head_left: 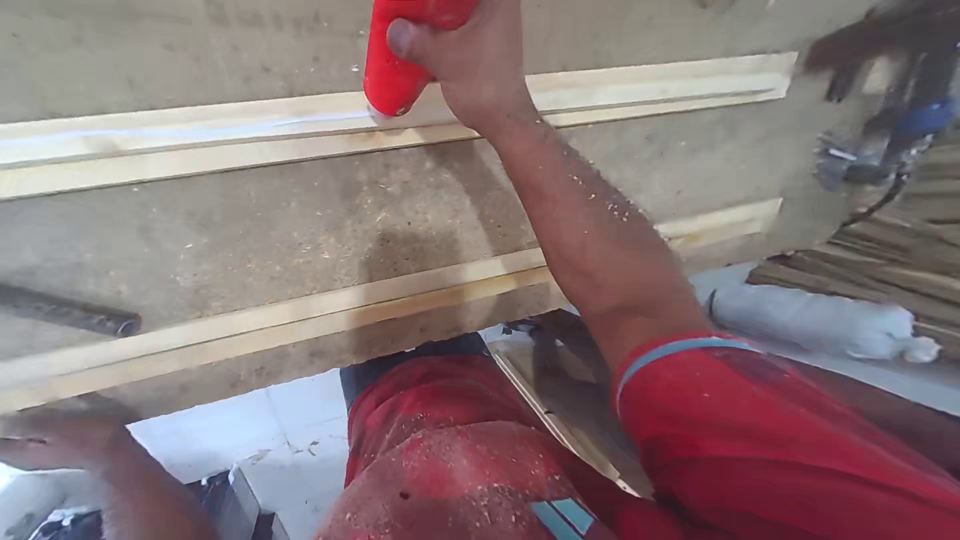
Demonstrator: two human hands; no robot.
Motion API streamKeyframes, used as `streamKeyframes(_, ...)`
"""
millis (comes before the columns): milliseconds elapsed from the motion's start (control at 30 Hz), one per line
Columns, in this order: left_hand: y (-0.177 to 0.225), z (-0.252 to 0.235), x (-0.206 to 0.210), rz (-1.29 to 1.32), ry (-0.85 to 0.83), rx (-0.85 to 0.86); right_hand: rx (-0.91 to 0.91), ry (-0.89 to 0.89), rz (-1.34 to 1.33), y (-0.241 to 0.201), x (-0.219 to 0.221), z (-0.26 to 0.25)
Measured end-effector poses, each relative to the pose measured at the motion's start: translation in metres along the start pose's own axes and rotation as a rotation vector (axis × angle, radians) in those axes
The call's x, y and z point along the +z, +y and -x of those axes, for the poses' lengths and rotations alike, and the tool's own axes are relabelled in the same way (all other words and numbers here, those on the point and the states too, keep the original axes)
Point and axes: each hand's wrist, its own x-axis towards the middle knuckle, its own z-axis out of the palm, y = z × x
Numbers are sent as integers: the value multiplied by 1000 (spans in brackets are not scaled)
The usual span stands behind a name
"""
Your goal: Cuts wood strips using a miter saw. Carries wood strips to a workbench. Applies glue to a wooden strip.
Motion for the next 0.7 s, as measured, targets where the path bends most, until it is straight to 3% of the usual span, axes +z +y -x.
streamKeyframes(167, 11, 94, 1, 12, -10, -67, 16, 91, 0, 26, -83, 12)
streamKeyframes(367, 29, 210, -5, -255, -180, -256, 43, 160, -32, 65, -200, 28)
streamKeyframes(500, 74, 287, 2, -392, -461, -413, 53, 227, -12, 88, -283, 37)
streamKeyframes(633, 106, 335, 17, -279, -974, -759, 82, 319, -30, 114, -358, 48)
streamKeyframes(700, 127, 348, 29, -306, -1115, -779, 93, 362, -18, 125, -395, 55)
